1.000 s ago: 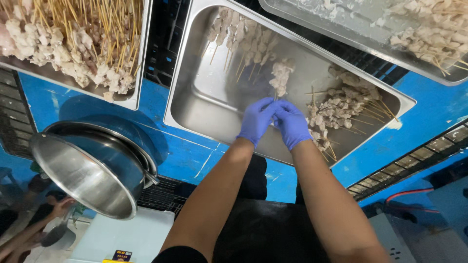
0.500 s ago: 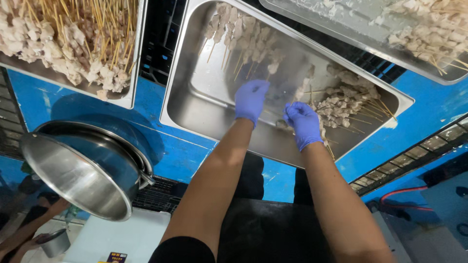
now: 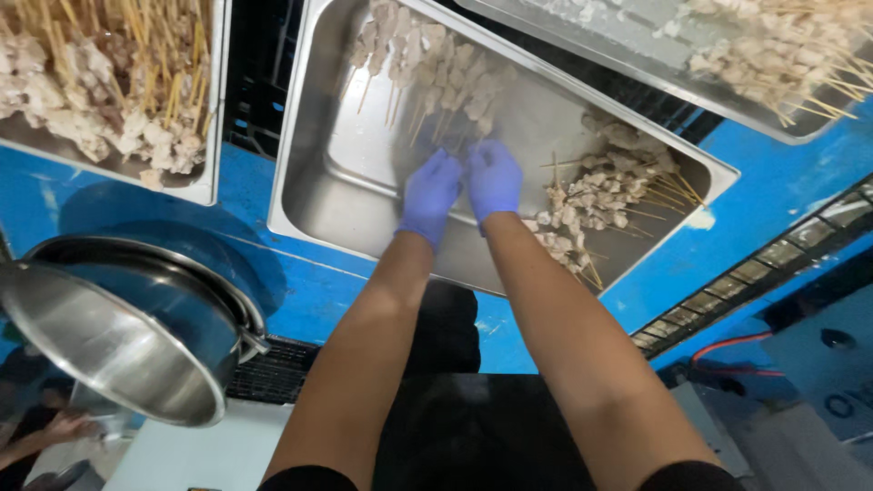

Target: The person threads pieces of raw meat onto thin bamboo skewers by hand, pressing the meat down the stick, and places the finished skewers into a stainless steel tray alongside other completed skewers. They repeat this continuously, taking meat from a tray and arranging finished skewers in rows.

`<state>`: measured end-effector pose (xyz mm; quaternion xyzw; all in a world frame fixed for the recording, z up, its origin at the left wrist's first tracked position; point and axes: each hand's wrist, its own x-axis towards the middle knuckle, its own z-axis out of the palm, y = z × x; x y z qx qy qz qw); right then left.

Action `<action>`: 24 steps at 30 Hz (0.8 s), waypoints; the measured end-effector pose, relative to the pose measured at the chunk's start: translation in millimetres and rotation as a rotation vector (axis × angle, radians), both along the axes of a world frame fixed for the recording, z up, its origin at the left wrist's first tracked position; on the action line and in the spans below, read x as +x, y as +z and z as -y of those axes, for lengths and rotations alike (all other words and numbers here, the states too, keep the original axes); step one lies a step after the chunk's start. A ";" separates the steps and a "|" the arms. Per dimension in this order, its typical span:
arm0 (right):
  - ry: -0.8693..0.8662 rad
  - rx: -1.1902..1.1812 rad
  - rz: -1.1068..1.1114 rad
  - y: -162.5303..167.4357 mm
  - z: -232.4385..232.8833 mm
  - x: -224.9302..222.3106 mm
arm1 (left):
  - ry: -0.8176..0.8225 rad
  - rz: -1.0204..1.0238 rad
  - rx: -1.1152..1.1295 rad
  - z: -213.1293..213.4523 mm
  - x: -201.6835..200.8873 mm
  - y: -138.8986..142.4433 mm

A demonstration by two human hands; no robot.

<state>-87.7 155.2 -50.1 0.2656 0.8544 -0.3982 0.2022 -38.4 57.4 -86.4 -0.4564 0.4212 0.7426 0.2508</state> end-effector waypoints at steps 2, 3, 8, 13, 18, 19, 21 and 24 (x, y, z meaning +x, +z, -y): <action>0.096 0.102 0.004 4.9 -0.2 -4.9 | 0.052 0.013 0.040 1.0 -1.8 -1.7; 0.057 0.088 0.029 5.7 -1.0 -5.9 | 0.092 0.077 0.040 1.9 -2.2 -2.4; 0.171 -0.030 -0.147 1.8 -11.9 -4.3 | 0.204 -0.010 0.057 -0.5 23.4 -9.8; 0.053 -0.267 -0.021 33.7 -50.5 8.8 | 0.144 0.032 -0.115 -24.9 41.1 -5.1; 0.070 -0.421 0.025 110.1 -154.5 -9.9 | 0.096 -0.005 -0.356 -99.9 44.5 33.9; 0.109 -0.423 -0.080 110.0 -184.5 -28.5 | 0.098 -0.051 -0.372 -118.0 44.5 43.2; 0.148 -0.405 -0.236 91.6 -243.6 -78.4 | 0.067 -0.076 -0.347 -160.3 47.1 68.3; 0.400 -0.014 -0.591 21.2 -308.5 -189.6 | -0.225 -0.314 -0.635 -213.8 47.3 107.8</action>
